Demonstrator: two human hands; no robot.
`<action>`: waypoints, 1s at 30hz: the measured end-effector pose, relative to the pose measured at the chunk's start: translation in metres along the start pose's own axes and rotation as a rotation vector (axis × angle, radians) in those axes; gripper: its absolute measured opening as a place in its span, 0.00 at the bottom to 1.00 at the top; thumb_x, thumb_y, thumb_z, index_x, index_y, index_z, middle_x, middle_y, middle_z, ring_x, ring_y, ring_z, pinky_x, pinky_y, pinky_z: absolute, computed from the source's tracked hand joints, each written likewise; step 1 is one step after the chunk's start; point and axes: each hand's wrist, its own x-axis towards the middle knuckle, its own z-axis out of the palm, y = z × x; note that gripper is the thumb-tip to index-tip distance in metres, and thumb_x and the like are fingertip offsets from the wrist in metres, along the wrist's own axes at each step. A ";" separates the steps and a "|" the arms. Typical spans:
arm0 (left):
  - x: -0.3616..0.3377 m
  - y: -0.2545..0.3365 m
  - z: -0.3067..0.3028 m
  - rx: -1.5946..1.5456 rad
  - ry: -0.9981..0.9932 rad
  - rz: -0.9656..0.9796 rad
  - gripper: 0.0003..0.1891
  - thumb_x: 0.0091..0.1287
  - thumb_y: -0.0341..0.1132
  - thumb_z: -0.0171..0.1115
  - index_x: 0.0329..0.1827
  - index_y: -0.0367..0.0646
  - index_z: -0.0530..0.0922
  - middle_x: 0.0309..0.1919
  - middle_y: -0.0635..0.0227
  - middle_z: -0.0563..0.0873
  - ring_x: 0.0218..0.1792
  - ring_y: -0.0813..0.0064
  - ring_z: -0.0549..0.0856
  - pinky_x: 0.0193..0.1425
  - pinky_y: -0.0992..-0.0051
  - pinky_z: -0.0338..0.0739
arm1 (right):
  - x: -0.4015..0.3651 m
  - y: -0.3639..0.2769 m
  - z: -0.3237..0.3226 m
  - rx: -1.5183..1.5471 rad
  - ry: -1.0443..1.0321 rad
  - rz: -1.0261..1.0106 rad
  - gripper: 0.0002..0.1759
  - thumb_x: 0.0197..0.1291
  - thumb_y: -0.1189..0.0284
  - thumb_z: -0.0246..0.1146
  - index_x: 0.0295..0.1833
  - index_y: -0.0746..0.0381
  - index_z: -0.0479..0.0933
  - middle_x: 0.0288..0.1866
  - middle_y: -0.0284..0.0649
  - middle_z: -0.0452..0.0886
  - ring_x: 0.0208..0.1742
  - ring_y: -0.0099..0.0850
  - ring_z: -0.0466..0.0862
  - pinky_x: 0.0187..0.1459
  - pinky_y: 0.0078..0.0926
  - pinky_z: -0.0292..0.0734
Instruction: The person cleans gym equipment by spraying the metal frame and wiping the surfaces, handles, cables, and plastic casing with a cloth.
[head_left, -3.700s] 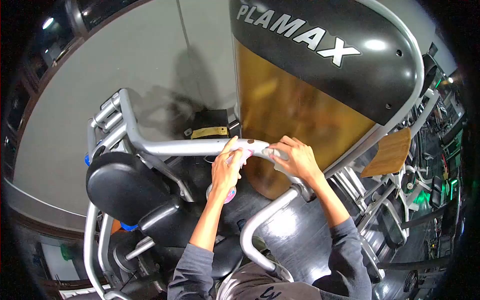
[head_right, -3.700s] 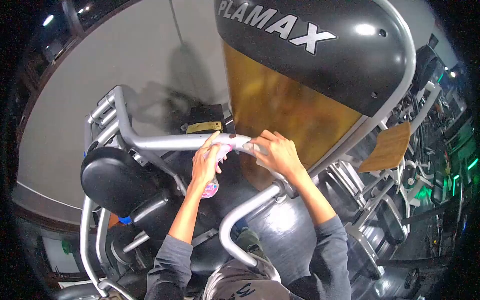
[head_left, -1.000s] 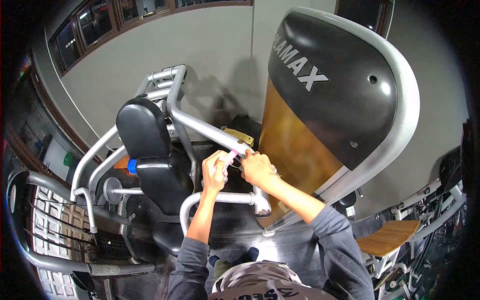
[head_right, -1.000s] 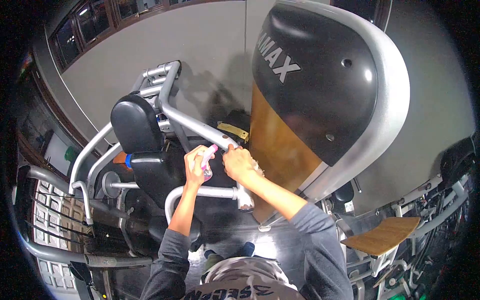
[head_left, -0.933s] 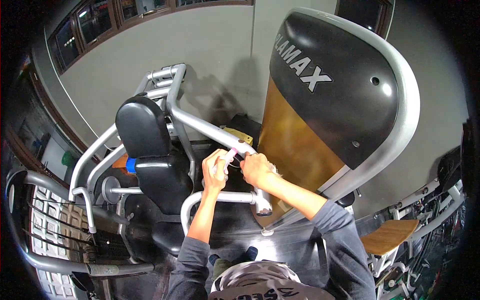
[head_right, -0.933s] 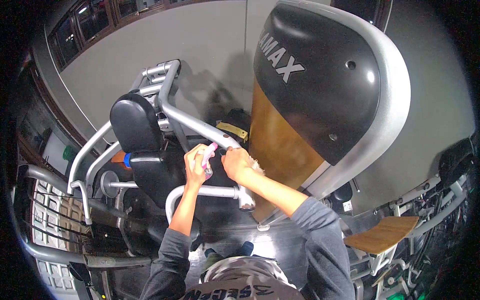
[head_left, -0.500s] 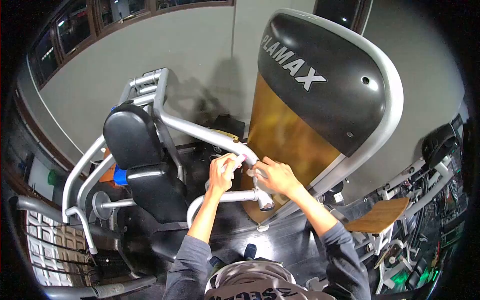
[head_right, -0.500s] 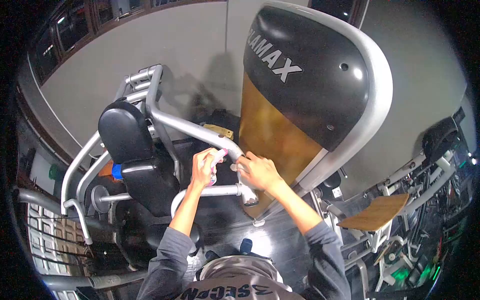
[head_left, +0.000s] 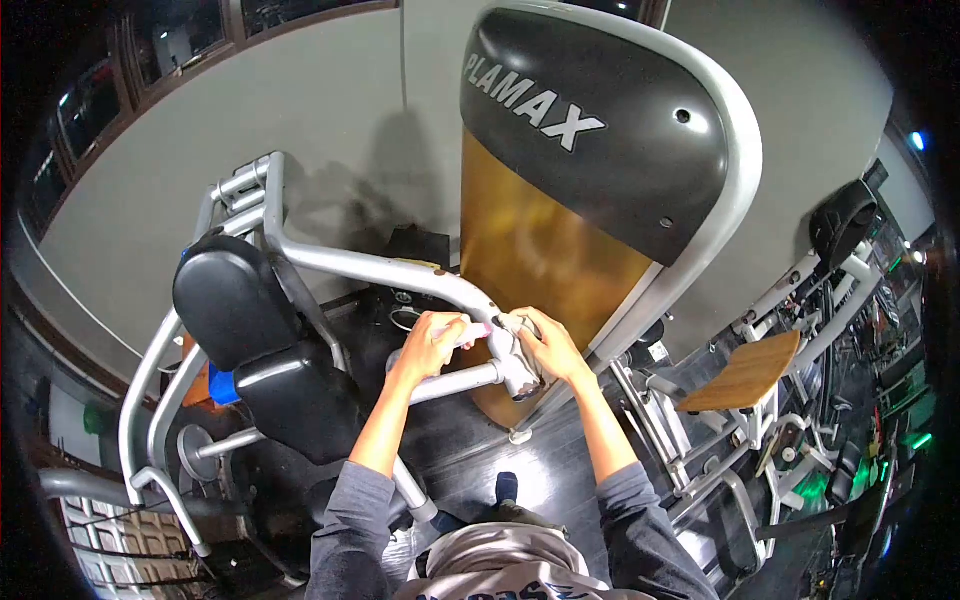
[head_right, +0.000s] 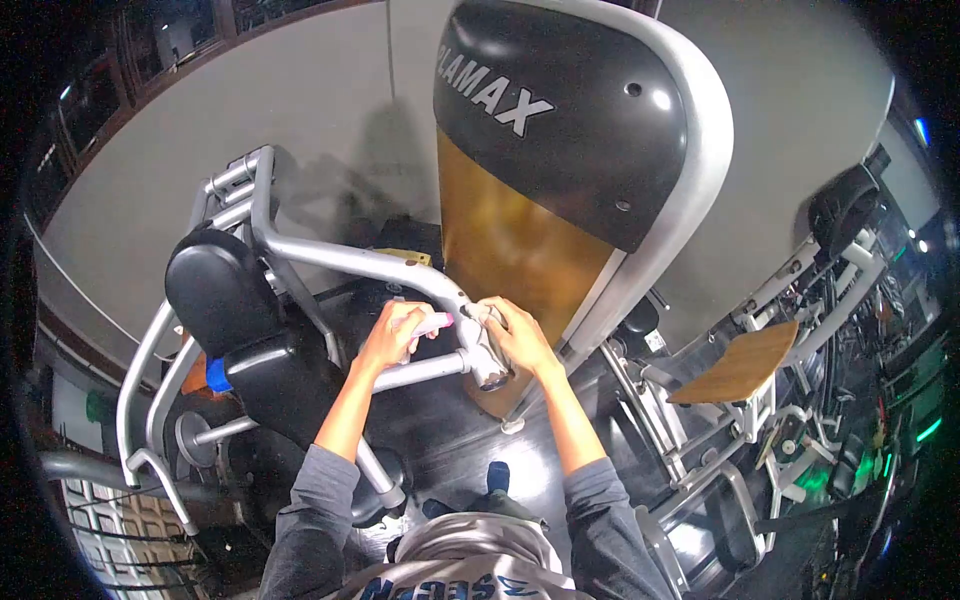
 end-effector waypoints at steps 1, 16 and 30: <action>0.000 -0.004 0.001 -0.063 0.004 0.008 0.21 0.71 0.43 0.49 0.30 0.35 0.82 0.22 0.66 0.84 0.17 0.78 0.78 0.23 0.74 0.71 | -0.001 0.003 0.002 0.103 0.004 0.033 0.16 0.68 0.62 0.61 0.58 0.55 0.77 0.49 0.44 0.83 0.51 0.40 0.84 0.53 0.36 0.77; -0.004 0.001 0.008 0.006 -0.058 -0.039 0.17 0.68 0.39 0.51 0.30 0.35 0.81 0.25 0.62 0.85 0.26 0.71 0.84 0.34 0.68 0.75 | -0.010 0.021 0.022 0.124 0.096 0.212 0.19 0.69 0.62 0.59 0.62 0.55 0.74 0.49 0.49 0.85 0.53 0.42 0.86 0.54 0.37 0.77; 0.002 -0.002 0.011 0.081 -0.047 0.037 0.17 0.68 0.38 0.50 0.29 0.32 0.79 0.25 0.57 0.84 0.25 0.65 0.82 0.35 0.67 0.73 | -0.112 -0.032 0.018 -0.003 0.307 0.209 0.13 0.61 0.70 0.66 0.52 0.57 0.81 0.49 0.43 0.82 0.52 0.41 0.84 0.53 0.34 0.79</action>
